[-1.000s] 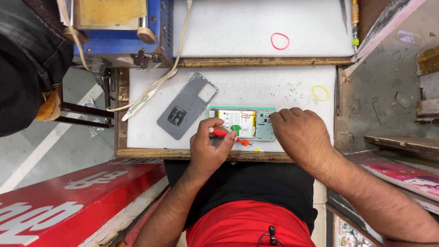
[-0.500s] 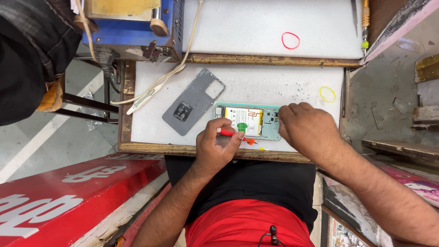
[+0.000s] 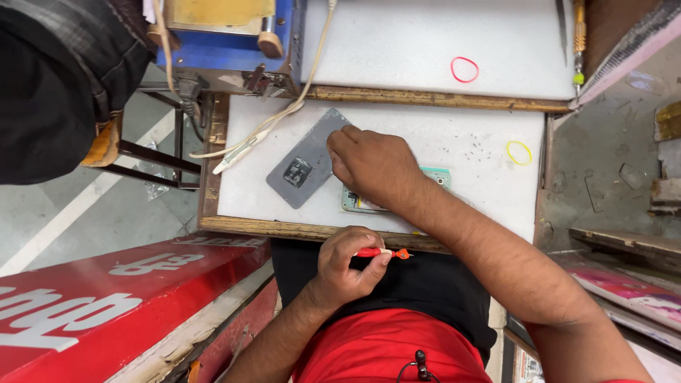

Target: The person uses a red-handled screwdriver to remove screws from the back of a disassembled smartphone. They then lift the back cover and manipulate internal components, including the battery and ribbon cables, while holding the device in their hands.

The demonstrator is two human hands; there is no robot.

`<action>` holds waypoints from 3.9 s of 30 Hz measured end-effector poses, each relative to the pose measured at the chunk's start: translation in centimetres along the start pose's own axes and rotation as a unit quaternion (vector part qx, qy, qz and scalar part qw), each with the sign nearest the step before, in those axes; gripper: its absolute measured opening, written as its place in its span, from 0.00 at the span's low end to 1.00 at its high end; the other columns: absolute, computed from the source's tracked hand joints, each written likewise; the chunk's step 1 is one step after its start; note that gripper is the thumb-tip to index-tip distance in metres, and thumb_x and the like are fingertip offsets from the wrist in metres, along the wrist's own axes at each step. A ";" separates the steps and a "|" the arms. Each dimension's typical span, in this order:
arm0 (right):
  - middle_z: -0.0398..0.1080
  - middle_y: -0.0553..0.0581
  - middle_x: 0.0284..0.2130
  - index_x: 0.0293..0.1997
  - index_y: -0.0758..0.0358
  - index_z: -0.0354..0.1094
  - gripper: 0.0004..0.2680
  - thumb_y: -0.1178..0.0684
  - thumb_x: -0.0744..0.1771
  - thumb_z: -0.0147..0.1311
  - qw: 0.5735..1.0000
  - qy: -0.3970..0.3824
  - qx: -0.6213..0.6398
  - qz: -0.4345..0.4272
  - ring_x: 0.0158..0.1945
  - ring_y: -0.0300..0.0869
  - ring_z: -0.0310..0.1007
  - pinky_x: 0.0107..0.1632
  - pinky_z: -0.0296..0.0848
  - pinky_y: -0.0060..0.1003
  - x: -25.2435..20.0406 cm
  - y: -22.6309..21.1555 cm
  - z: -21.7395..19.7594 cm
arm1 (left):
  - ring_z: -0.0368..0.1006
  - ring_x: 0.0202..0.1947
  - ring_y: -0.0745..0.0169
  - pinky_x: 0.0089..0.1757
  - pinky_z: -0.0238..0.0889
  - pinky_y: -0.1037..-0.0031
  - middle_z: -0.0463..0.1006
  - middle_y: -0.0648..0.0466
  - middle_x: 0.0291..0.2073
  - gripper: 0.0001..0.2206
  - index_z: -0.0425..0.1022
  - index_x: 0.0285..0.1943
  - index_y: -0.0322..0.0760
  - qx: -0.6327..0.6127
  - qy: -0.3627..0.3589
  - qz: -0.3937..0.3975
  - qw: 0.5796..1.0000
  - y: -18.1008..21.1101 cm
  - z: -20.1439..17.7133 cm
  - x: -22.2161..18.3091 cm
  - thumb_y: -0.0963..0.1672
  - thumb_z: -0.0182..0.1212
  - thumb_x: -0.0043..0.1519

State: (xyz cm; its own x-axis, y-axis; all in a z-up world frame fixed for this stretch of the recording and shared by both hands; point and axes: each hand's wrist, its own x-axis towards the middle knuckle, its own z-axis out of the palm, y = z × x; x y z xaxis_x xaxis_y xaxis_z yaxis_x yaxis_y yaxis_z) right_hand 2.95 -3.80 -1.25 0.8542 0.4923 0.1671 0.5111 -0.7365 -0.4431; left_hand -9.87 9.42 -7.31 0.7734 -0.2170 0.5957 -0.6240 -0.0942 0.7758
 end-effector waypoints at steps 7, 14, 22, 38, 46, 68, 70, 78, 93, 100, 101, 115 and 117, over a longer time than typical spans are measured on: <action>0.77 0.57 0.45 0.49 0.59 0.73 0.10 0.61 0.66 0.50 0.994 0.071 0.080 0.009 0.46 0.53 0.78 0.46 0.77 0.46 -1.8 2.1 -1.2 | 0.81 0.39 0.55 0.43 0.77 0.66 0.80 0.46 0.41 0.22 0.58 0.63 0.36 0.010 0.026 -0.042 0.999 -0.8 -1.1 0.3 0.37 0.65 0.65; 0.78 0.55 0.37 0.48 0.63 0.74 0.06 0.63 0.70 0.52 0.931 0.185 0.150 0.278 0.33 0.36 0.73 0.38 0.70 0.29 -11.2 6.0 -4.4 | 0.82 0.45 0.53 0.49 0.77 0.65 0.80 0.44 0.46 0.24 0.53 0.69 0.34 0.021 0.006 -0.031 0.999 -1.9 -1.1 5.4 0.35 0.62 0.68; 0.76 0.56 0.42 0.49 0.61 0.76 0.07 0.60 0.66 0.60 0.955 0.173 0.074 0.228 0.38 0.44 0.76 0.39 0.75 0.35 -14.9 6.3 -2.9 | 0.83 0.42 0.57 0.42 0.78 0.71 0.81 0.47 0.45 0.25 0.61 0.70 0.35 0.047 -0.101 -0.017 0.994 -2.9 4.7 10.9 0.38 0.68 0.67; 0.76 0.53 0.41 0.48 0.58 0.77 0.08 0.60 0.65 0.61 0.966 0.157 0.059 0.198 0.44 0.47 0.78 0.45 0.77 0.40 -15.2 7.9 -2.8 | 0.82 0.40 0.59 0.40 0.78 0.73 0.81 0.48 0.40 0.26 0.58 0.71 0.33 0.141 -0.140 -0.007 0.980 -3.9 6.9 11.1 0.39 0.68 0.67; 0.76 0.53 0.41 0.47 0.58 0.77 0.07 0.59 0.65 0.61 0.965 0.150 0.067 0.207 0.44 0.47 0.78 0.45 0.77 0.41 -15.5 8.2 -2.6 | 0.82 0.41 0.57 0.41 0.78 0.70 0.80 0.48 0.42 0.24 0.60 0.69 0.32 0.133 -0.157 -0.007 0.979 -3.3 7.0 12.1 0.38 0.68 0.67; 0.75 0.56 0.41 0.44 0.64 0.75 0.07 0.59 0.63 0.63 0.963 0.139 0.054 0.226 0.42 0.50 0.77 0.44 0.76 0.43 -15.7 8.6 -2.1 | 0.77 0.32 0.50 0.45 0.69 0.58 0.77 0.52 0.30 0.09 0.71 0.48 0.38 0.245 -0.305 0.056 0.919 0.1 6.9 17.4 0.44 0.63 0.62; 0.76 0.56 0.42 0.43 0.63 0.76 0.07 0.59 0.63 0.63 0.964 0.148 0.053 0.214 0.43 0.50 0.77 0.44 0.76 0.43 -15.7 8.4 -2.1 | 0.76 0.31 0.50 0.44 0.68 0.57 0.77 0.52 0.29 0.10 0.71 0.48 0.39 0.276 -0.296 0.052 0.913 0.2 7.0 17.2 0.44 0.65 0.61; 0.76 0.55 0.41 0.42 0.62 0.75 0.06 0.59 0.63 0.63 0.963 0.154 0.056 0.216 0.43 0.51 0.77 0.43 0.76 0.44 -15.7 8.3 -2.1 | 0.76 0.29 0.52 0.39 0.68 0.59 0.76 0.55 0.26 0.12 0.70 0.47 0.40 0.310 -0.318 0.000 0.896 0.1 7.5 17.2 0.47 0.69 0.63; 0.76 0.55 0.41 0.41 0.63 0.76 0.06 0.59 0.63 0.63 0.961 0.156 0.070 0.217 0.40 0.50 0.76 0.41 0.75 0.43 -15.8 8.2 -2.3 | 0.77 0.34 0.54 0.54 0.68 0.57 0.79 0.56 0.28 0.12 0.72 0.50 0.43 0.380 -0.358 -0.008 0.853 0.5 7.3 17.3 0.50 0.66 0.68; 0.75 0.56 0.37 0.41 0.62 0.76 0.06 0.58 0.62 0.63 0.962 0.149 0.062 0.221 0.40 0.51 0.75 0.43 0.75 0.44 -15.9 8.4 -2.3 | 0.77 0.35 0.55 0.48 0.69 0.59 0.79 0.57 0.30 0.15 0.72 0.52 0.42 0.336 -0.365 0.039 0.867 0.9 7.4 17.6 0.43 0.66 0.56; 0.74 0.56 0.36 0.41 0.62 0.76 0.06 0.58 0.63 0.64 0.961 0.139 0.061 0.232 0.39 0.51 0.75 0.42 0.75 0.45 -15.8 8.4 -2.2 | 0.77 0.35 0.55 0.46 0.69 0.61 0.79 0.57 0.30 0.14 0.72 0.53 0.42 0.342 -0.375 -0.006 0.861 0.7 7.5 17.8 0.46 0.66 0.61; 0.77 0.56 0.41 0.42 0.63 0.76 0.07 0.58 0.63 0.65 0.963 0.157 0.047 0.213 0.41 0.50 0.77 0.43 0.76 0.43 -15.8 8.1 -2.2 | 0.77 0.30 0.54 0.43 0.69 0.61 0.78 0.55 0.26 0.14 0.73 0.52 0.39 0.282 -0.322 0.080 0.900 -0.3 6.6 16.5 0.42 0.67 0.58; 0.77 0.56 0.42 0.43 0.63 0.75 0.07 0.59 0.63 0.64 0.963 0.152 0.058 0.214 0.41 0.49 0.77 0.43 0.77 0.42 -15.8 7.9 -2.3 | 0.75 0.28 0.51 0.40 0.68 0.61 0.77 0.53 0.24 0.13 0.74 0.52 0.37 0.251 -0.267 0.056 0.929 -0.4 6.2 16.3 0.45 0.69 0.63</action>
State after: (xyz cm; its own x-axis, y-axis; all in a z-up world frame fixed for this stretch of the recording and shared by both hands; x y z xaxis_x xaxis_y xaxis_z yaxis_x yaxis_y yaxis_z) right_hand -6.28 -18.47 -5.35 0.9816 -0.0168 0.1900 0.1071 -0.7759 -0.6217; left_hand 2.31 -0.15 0.79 0.6173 -0.6918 0.3745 -0.7750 -0.4530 0.4406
